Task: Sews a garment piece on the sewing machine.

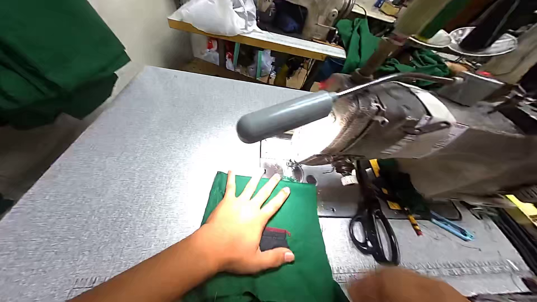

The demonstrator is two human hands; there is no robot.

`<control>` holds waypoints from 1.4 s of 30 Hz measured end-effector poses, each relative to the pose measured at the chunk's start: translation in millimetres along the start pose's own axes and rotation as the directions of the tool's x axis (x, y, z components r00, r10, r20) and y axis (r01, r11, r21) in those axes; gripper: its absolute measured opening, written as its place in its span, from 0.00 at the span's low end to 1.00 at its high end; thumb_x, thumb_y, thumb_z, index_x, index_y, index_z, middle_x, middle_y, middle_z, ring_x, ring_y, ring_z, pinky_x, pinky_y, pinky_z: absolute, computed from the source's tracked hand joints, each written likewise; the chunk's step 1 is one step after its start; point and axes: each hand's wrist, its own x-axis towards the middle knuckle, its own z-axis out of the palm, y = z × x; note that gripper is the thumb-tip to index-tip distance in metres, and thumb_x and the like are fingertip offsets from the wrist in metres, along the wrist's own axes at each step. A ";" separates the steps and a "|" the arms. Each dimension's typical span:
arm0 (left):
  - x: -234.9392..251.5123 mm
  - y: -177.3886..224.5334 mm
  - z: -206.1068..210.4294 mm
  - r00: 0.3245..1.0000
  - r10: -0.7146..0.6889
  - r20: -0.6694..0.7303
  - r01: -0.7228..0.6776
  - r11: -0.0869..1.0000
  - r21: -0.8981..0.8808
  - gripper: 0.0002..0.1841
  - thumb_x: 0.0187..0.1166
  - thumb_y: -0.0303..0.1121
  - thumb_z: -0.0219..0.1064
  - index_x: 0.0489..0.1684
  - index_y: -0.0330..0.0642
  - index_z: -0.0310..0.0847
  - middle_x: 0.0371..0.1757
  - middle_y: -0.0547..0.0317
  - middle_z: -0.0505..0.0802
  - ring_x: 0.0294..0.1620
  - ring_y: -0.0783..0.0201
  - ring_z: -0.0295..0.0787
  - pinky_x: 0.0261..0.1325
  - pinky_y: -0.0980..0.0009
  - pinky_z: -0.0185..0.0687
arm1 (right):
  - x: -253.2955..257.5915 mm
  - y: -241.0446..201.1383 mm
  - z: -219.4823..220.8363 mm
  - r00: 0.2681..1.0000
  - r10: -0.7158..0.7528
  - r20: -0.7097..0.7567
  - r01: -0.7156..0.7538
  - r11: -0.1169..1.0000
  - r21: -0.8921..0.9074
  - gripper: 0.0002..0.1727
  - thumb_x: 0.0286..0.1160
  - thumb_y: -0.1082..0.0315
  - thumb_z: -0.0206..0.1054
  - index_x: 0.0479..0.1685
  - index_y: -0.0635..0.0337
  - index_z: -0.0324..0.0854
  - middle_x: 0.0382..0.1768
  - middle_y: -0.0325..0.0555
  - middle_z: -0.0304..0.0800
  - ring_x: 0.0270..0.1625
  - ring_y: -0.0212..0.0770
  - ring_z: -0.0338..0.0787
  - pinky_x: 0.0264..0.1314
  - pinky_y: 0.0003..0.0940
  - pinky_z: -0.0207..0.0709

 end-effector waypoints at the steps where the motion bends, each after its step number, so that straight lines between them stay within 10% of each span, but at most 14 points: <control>1: 1.9 0.3 2.2 0.997 0.009 -0.076 -0.008 1.000 0.016 0.58 0.64 0.86 0.40 0.98 0.65 0.38 0.98 0.62 0.45 0.97 0.43 0.28 0.77 0.13 0.16 | 18.1 10.0 9.1 0.995 0.011 -0.101 -0.023 0.994 -0.111 0.20 0.90 0.57 0.56 0.57 0.63 0.89 0.57 0.55 0.94 0.64 0.50 0.92 0.69 0.53 0.82; 4: -6.0 -10.1 18.0 0.885 0.099 -0.454 -0.059 0.993 0.103 0.53 0.68 0.83 0.38 0.91 0.59 0.63 0.90 0.57 0.70 0.91 0.40 0.58 0.77 0.13 0.35 | 66.5 48.3 40.1 0.919 -0.141 -0.369 -0.031 0.905 -0.424 0.20 0.87 0.56 0.55 0.62 0.52 0.87 0.67 0.47 0.90 0.74 0.47 0.86 0.73 0.51 0.80; 8: -25.3 -18.4 25.3 0.937 -0.032 -0.349 0.066 0.994 0.087 0.55 0.66 0.85 0.35 0.93 0.61 0.58 0.91 0.47 0.67 0.91 0.32 0.55 0.80 0.16 0.38 | 94.0 66.5 51.3 0.880 -0.195 -0.434 -0.056 0.863 -0.502 0.26 0.88 0.52 0.48 0.72 0.54 0.82 0.73 0.46 0.86 0.79 0.47 0.81 0.78 0.52 0.75; 14: -33.3 -5.1 21.7 0.921 -0.126 -0.368 0.197 0.967 0.162 0.59 0.64 0.85 0.38 0.92 0.51 0.61 0.89 0.39 0.68 0.90 0.26 0.53 0.75 0.11 0.32 | 135.1 76.9 41.5 0.768 -0.028 -0.640 -0.255 0.903 -0.346 0.23 0.77 0.46 0.63 0.51 0.53 0.93 0.40 0.43 0.95 0.46 0.45 0.93 0.50 0.51 0.86; 17: -19.0 -1.0 24.4 0.871 0.044 -0.490 0.035 0.988 0.150 0.55 0.69 0.80 0.42 0.83 0.42 0.72 0.86 0.45 0.74 0.86 0.39 0.69 0.77 0.21 0.53 | 153.9 86.4 41.6 0.766 0.076 -0.638 -0.305 0.917 -0.258 0.19 0.74 0.49 0.69 0.48 0.53 0.94 0.41 0.44 0.96 0.49 0.46 0.93 0.56 0.53 0.85; 21: -15.9 -1.3 24.9 0.965 -0.015 -0.261 0.036 0.996 0.077 0.59 0.66 0.85 0.39 0.95 0.50 0.52 0.94 0.52 0.60 0.93 0.35 0.51 0.75 0.13 0.38 | 158.6 95.1 33.4 0.814 0.132 -0.566 -0.386 0.851 -0.355 0.16 0.81 0.59 0.61 0.43 0.58 0.92 0.38 0.50 0.95 0.49 0.51 0.94 0.57 0.56 0.84; 25: -14.4 -4.0 20.8 0.984 -0.071 -0.164 0.080 0.996 0.043 0.61 0.63 0.86 0.37 0.97 0.55 0.43 0.97 0.58 0.53 0.96 0.40 0.42 0.74 0.11 0.29 | 144.8 76.7 -25.6 0.745 0.506 -0.435 -0.667 0.579 -0.468 0.14 0.80 0.69 0.66 0.49 0.75 0.88 0.50 0.73 0.90 0.59 0.73 0.88 0.60 0.71 0.75; 30: -3.0 -18.2 11.5 0.983 -0.057 -0.175 0.070 0.995 0.069 0.60 0.65 0.86 0.35 0.98 0.55 0.41 0.97 0.59 0.53 0.97 0.44 0.38 0.78 0.13 0.23 | 95.8 88.8 20.0 0.808 -0.140 -0.572 -0.277 0.767 -0.579 0.20 0.84 0.59 0.53 0.51 0.60 0.91 0.46 0.52 0.95 0.53 0.54 0.94 0.54 0.55 0.87; 42: -4.5 -22.7 18.8 0.944 0.054 -0.325 0.008 0.982 0.187 0.47 0.67 0.84 0.35 0.91 0.79 0.59 0.94 0.58 0.63 0.94 0.39 0.50 0.76 0.12 0.31 | 91.0 100.9 29.3 0.851 -0.118 -0.511 -0.139 0.889 -0.437 0.23 0.74 0.61 0.56 0.60 0.27 0.92 0.55 0.37 0.88 0.59 0.44 0.84 0.56 0.51 0.78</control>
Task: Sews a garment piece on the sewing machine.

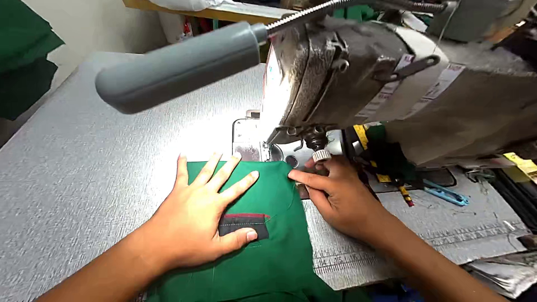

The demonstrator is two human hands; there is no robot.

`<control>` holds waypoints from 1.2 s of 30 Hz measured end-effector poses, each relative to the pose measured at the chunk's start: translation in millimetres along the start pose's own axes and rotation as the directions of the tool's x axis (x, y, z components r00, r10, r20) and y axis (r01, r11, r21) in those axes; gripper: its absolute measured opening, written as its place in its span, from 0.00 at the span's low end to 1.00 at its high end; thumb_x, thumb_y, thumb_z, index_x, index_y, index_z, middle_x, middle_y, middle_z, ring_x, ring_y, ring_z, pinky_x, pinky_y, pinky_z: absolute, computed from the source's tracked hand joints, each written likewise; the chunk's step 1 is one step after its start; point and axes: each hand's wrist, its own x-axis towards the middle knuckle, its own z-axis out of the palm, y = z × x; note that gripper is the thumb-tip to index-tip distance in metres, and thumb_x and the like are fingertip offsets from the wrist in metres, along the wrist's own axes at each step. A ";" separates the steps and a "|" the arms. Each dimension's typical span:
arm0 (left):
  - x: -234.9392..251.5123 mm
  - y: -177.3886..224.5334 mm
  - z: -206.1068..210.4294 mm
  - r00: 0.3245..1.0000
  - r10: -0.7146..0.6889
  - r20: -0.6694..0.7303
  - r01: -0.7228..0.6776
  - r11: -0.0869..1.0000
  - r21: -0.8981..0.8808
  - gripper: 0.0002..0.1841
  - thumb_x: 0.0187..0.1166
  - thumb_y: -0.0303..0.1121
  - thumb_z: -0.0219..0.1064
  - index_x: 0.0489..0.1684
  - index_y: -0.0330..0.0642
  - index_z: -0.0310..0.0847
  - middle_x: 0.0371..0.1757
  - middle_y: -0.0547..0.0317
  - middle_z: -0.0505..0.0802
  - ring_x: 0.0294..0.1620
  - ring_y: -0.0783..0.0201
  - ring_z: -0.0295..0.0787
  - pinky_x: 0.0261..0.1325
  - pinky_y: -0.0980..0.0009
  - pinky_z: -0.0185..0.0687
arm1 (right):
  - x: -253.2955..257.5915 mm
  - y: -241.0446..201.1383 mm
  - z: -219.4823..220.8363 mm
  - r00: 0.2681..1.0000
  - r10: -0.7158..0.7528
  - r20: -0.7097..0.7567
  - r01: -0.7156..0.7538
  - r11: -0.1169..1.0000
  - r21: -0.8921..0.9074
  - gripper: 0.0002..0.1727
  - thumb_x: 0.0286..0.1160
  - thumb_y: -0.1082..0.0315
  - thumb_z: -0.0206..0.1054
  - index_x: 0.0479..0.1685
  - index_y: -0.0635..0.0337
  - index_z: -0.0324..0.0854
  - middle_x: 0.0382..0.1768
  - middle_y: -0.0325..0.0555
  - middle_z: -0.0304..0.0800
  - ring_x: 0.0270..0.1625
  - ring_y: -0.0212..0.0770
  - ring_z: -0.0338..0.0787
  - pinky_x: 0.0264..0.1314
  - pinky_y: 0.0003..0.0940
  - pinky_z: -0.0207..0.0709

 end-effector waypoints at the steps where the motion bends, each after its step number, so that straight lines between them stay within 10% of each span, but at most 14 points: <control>1: 0.6 3.2 -3.5 1.000 -0.004 0.007 0.004 1.000 0.020 0.47 0.68 0.83 0.36 0.91 0.76 0.60 0.94 0.59 0.63 0.94 0.39 0.49 0.76 0.12 0.29 | 0.5 -1.9 -0.9 1.000 -0.003 0.013 0.003 1.000 0.004 0.22 0.75 0.59 0.57 0.60 0.26 0.92 0.56 0.37 0.88 0.61 0.44 0.83 0.58 0.52 0.77; 6: -2.3 18.7 0.4 0.999 -0.031 0.021 0.031 0.999 -0.010 0.49 0.72 0.77 0.37 0.94 0.60 0.56 0.94 0.69 0.61 0.96 0.47 0.45 0.76 0.12 0.31 | 1.9 -13.5 -0.4 0.998 -0.008 0.059 0.008 1.000 0.007 0.20 0.76 0.44 0.62 0.64 0.27 0.90 0.60 0.40 0.87 0.66 0.48 0.82 0.62 0.53 0.77; 13: -4.8 14.5 6.3 1.000 -0.020 -0.021 0.020 0.999 -0.032 0.52 0.68 0.83 0.34 0.94 0.64 0.56 0.94 0.67 0.62 0.96 0.47 0.46 0.77 0.12 0.31 | 11.2 -17.7 2.0 0.992 0.025 0.125 -0.017 0.998 -0.061 0.23 0.79 0.52 0.57 0.69 0.36 0.88 0.63 0.45 0.86 0.67 0.53 0.81 0.63 0.58 0.74; 21: -4.6 15.6 2.7 1.000 -0.016 0.015 0.016 0.999 -0.037 0.54 0.66 0.85 0.34 0.94 0.67 0.54 0.95 0.64 0.61 0.95 0.40 0.45 0.74 0.09 0.31 | 8.5 -10.9 6.7 0.989 -0.024 0.149 0.052 0.980 -0.193 0.24 0.62 0.46 0.60 0.51 0.44 0.92 0.68 0.45 0.85 0.71 0.54 0.81 0.64 0.63 0.73; 36: 5.6 14.3 -8.2 0.988 0.017 0.152 0.003 0.991 -0.132 0.60 0.60 0.88 0.41 0.95 0.60 0.52 0.96 0.68 0.57 0.96 0.42 0.41 0.73 0.10 0.25 | 6.7 -3.2 -7.0 0.996 0.020 0.092 -0.002 0.981 -0.193 0.25 0.77 0.44 0.54 0.60 0.39 0.92 0.67 0.48 0.89 0.69 0.56 0.87 0.64 0.64 0.79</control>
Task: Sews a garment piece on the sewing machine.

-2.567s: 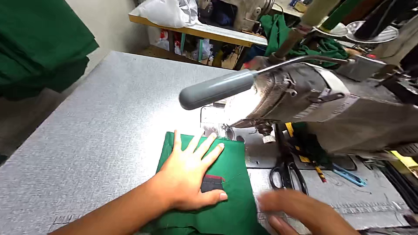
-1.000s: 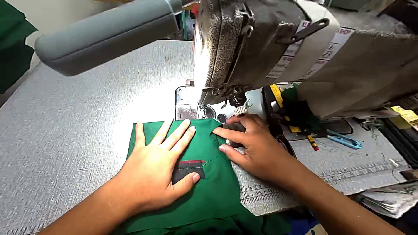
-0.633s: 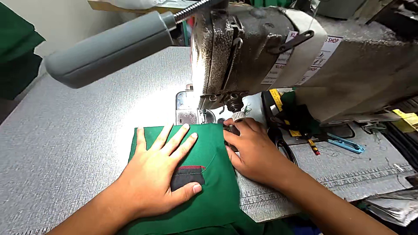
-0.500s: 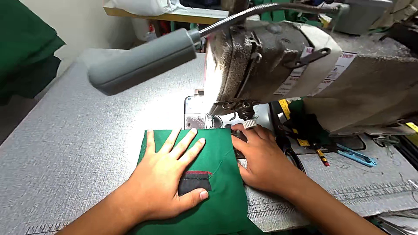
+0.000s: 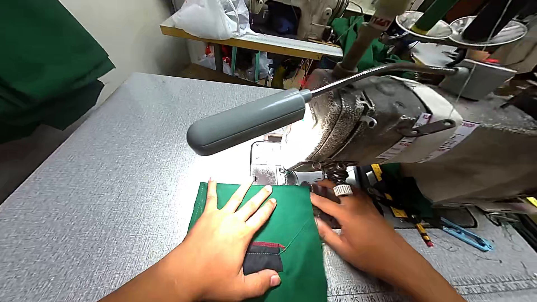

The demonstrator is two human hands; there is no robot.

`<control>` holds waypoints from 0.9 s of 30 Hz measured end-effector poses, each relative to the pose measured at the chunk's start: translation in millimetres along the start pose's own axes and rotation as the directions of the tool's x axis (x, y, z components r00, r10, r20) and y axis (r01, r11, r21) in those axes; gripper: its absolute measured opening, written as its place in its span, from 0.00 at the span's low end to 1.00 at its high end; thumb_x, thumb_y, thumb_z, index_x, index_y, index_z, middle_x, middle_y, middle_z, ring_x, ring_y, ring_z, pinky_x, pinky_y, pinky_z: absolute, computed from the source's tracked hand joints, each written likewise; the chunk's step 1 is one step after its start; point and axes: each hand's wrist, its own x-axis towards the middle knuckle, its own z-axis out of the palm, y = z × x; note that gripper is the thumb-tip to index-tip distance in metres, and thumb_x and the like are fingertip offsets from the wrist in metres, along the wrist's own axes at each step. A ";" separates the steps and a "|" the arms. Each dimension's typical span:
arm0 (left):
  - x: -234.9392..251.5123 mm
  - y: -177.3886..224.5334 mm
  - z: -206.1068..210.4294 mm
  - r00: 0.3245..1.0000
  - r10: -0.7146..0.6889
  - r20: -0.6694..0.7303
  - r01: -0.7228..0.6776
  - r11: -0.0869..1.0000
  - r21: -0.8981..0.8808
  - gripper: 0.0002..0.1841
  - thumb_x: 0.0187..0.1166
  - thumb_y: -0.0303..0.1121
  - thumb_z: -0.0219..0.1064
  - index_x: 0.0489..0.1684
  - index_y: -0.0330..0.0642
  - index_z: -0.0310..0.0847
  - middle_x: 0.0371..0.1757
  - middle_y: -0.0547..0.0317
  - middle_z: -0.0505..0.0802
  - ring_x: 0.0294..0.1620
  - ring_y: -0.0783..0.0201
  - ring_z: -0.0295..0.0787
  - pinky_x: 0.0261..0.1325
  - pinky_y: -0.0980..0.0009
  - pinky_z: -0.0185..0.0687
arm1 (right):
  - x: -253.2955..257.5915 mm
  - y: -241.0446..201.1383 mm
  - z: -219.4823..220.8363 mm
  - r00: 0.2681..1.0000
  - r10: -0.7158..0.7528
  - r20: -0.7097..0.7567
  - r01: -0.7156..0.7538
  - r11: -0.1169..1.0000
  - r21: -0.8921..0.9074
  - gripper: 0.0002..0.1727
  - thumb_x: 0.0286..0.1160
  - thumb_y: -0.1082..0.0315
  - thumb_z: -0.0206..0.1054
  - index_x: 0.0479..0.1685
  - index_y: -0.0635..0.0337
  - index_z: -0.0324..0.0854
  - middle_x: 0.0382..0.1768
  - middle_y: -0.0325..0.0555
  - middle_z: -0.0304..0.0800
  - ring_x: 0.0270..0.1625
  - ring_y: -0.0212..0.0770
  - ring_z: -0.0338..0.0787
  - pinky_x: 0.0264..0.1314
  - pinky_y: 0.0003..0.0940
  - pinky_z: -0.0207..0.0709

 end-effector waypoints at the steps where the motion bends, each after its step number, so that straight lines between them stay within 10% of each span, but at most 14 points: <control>1: 0.3 -0.4 0.8 1.000 0.003 -0.002 -0.003 1.000 0.008 0.60 0.59 0.88 0.41 0.95 0.60 0.52 0.96 0.67 0.57 0.96 0.41 0.42 0.73 0.10 0.26 | -3.1 -2.0 -4.7 0.994 -0.005 -0.108 0.006 1.000 0.011 0.23 0.82 0.48 0.53 0.56 0.42 0.94 0.62 0.47 0.91 0.66 0.54 0.89 0.62 0.62 0.81; 3: 0.9 -1.7 1.6 1.000 0.010 -0.011 -0.010 1.000 0.018 0.60 0.59 0.88 0.41 0.95 0.59 0.52 0.96 0.67 0.56 0.96 0.41 0.42 0.71 0.09 0.28 | -5.1 -14.6 -13.7 0.973 -0.067 -0.220 0.077 0.996 0.036 0.21 0.85 0.54 0.51 0.55 0.46 0.91 0.57 0.47 0.94 0.63 0.51 0.90 0.61 0.58 0.80; 9: 6.7 -5.7 2.4 0.996 0.062 -0.060 -0.061 0.998 0.022 0.60 0.60 0.87 0.42 0.94 0.57 0.56 0.94 0.68 0.61 0.94 0.37 0.47 0.66 0.06 0.33 | 0.0 -28.5 4.5 0.960 -0.235 0.152 0.224 0.971 0.085 0.39 0.85 0.32 0.41 0.86 0.43 0.70 0.87 0.41 0.71 0.88 0.49 0.69 0.81 0.64 0.64; 27: 20.2 -8.4 -1.0 1.000 -0.003 0.023 0.002 0.998 0.061 0.60 0.58 0.89 0.38 0.96 0.66 0.47 0.96 0.74 0.54 0.98 0.48 0.32 0.75 0.11 0.21 | 11.9 -10.4 12.6 0.956 -0.213 0.202 0.203 0.977 0.069 0.40 0.83 0.28 0.36 0.88 0.35 0.67 0.87 0.37 0.70 0.89 0.44 0.67 0.86 0.66 0.57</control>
